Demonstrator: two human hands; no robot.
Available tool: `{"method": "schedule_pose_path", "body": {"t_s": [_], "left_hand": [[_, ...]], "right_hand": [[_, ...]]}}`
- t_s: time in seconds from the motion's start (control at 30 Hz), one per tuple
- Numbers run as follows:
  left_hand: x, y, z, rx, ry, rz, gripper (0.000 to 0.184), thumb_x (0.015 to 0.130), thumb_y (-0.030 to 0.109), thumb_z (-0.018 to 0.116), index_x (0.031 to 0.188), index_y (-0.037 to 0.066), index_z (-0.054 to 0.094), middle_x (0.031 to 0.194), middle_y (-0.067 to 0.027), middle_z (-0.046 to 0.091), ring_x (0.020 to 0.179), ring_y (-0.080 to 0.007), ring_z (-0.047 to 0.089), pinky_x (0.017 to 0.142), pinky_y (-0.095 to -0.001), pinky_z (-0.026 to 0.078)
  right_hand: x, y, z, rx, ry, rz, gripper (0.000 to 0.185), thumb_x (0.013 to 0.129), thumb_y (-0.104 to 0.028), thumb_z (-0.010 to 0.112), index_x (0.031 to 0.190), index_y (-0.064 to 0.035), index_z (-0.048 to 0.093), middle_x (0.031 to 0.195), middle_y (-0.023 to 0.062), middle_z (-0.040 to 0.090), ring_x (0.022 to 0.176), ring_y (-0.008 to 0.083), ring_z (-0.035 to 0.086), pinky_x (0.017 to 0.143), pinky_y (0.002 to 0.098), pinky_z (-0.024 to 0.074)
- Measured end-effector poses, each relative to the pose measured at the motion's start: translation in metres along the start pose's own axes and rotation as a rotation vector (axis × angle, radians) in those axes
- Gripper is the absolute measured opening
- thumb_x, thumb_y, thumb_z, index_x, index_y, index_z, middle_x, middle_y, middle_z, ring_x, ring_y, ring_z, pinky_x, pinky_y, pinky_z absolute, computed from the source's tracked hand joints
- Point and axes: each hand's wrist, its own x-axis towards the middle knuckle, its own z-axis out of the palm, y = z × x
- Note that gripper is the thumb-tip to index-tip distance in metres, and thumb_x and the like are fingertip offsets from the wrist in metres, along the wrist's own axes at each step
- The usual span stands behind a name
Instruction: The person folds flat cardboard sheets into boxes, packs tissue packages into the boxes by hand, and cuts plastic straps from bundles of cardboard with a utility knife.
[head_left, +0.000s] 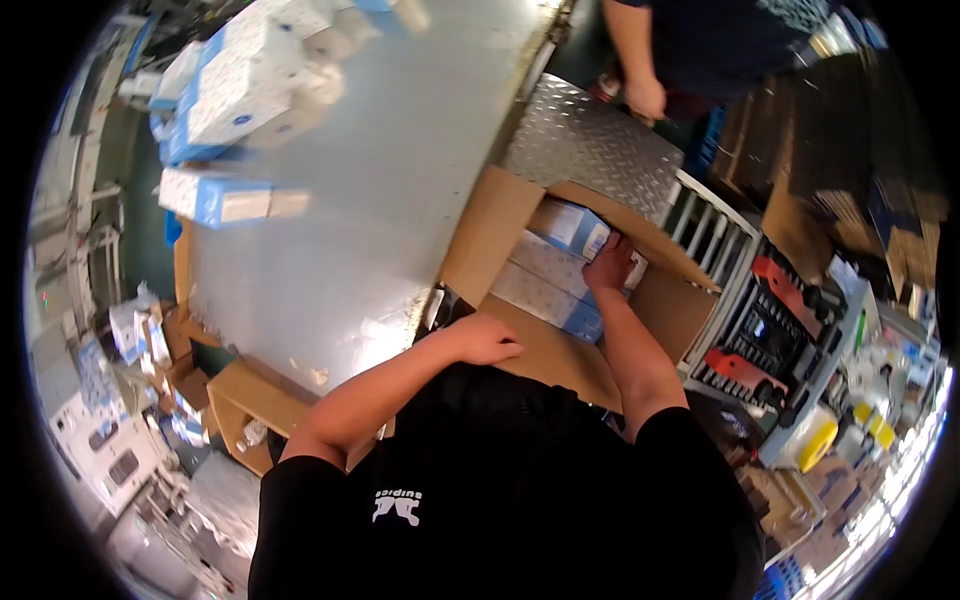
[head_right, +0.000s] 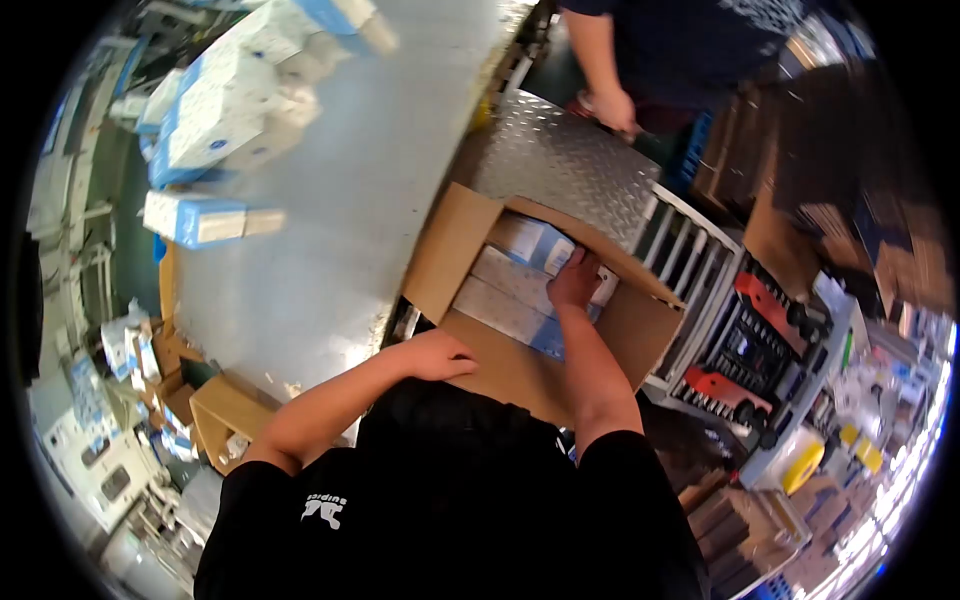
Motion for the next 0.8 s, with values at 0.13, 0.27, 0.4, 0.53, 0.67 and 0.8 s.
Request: {"method": "schedule_pose_path", "body": {"t_s": [0.13, 0.27, 0.4, 0.53, 0.67, 0.8], "left_hand": [[-0.044, -0.013, 0.017, -0.372, 0.488, 0.081, 0.029, 0.098, 0.028, 0.061, 0.114, 0.006, 0.071, 0.104, -0.0151, 0.072, 0.103, -0.0346, 0.065, 0.090, -0.0437, 0.051], [-0.111, -0.070, 0.077, -0.336, 1.111, -0.115, 0.027, 0.093, 0.011, 0.066, 0.119, 0.005, 0.068, 0.115, -0.0140, 0.068, 0.109, -0.0311, 0.062, 0.097, -0.0399, 0.049], [-0.214, -0.151, 0.176, -0.249, 1.606, -0.720, 0.039, 0.086, 0.003, 0.071, 0.125, 0.005, 0.062, 0.123, -0.0155, 0.062, 0.119, -0.0342, 0.058, 0.106, -0.0391, 0.045], [-0.324, -0.210, 0.259, -0.278, 2.135, -1.217, 0.021, 0.094, 0.003, 0.061, 0.114, -0.001, 0.063, 0.108, -0.0123, 0.064, 0.096, -0.0239, 0.062, 0.081, -0.0362, 0.052], [-0.371, -0.316, 0.374, -1.475, 2.390, -0.815, 0.014, 0.098, 0.011, 0.060, 0.101, 0.000, 0.068, 0.091, -0.0078, 0.070, 0.077, -0.0202, 0.066, 0.073, -0.0342, 0.054], [-0.340, -0.331, 0.418, -1.748, 1.828, -1.188, 0.014, 0.093, 0.007, 0.066, 0.104, 0.001, 0.070, 0.085, -0.0039, 0.069, 0.068, -0.0164, 0.066, 0.062, -0.0321, 0.055]], "right_hand": [[-0.014, -0.042, 0.009, 0.241, 0.106, -0.053, 0.088, 0.077, -0.007, 0.073, 0.154, -0.0061, 0.028, 0.156, 0.0246, 0.030, 0.146, 0.0427, 0.031, 0.117, 0.0515, 0.0323], [-0.019, -0.064, 0.039, 0.070, -0.144, -0.359, 0.098, 0.075, -0.003, 0.071, 0.160, -0.0080, 0.022, 0.164, 0.0232, 0.021, 0.151, 0.0439, 0.023, 0.124, 0.0486, 0.0236], [0.046, -0.064, 0.066, 0.103, -0.260, -0.472, 0.069, 0.075, -0.003, 0.067, 0.143, -0.0054, 0.055, 0.149, 0.0206, 0.052, 0.145, 0.0338, 0.041, 0.121, 0.0406, 0.0334], [0.081, -0.053, 0.061, 0.241, -0.429, -0.323, 0.055, 0.080, -0.005, 0.065, 0.135, -0.0020, 0.062, 0.139, 0.0197, 0.062, 0.133, 0.0299, 0.056, 0.112, 0.0381, 0.0432], [0.074, -0.007, 0.090, 0.286, -0.387, -0.309, 0.049, 0.083, -0.007, 0.066, 0.131, 0.0001, 0.063, 0.129, 0.0177, 0.068, 0.122, 0.0326, 0.064, 0.105, 0.0399, 0.0476], [0.052, -0.035, 0.066, 0.002, -0.424, -0.247, 0.049, 0.085, -0.004, 0.064, 0.133, 0.0019, 0.060, 0.131, 0.0164, 0.067, 0.121, 0.0306, 0.063, 0.104, 0.0370, 0.0482]]}}
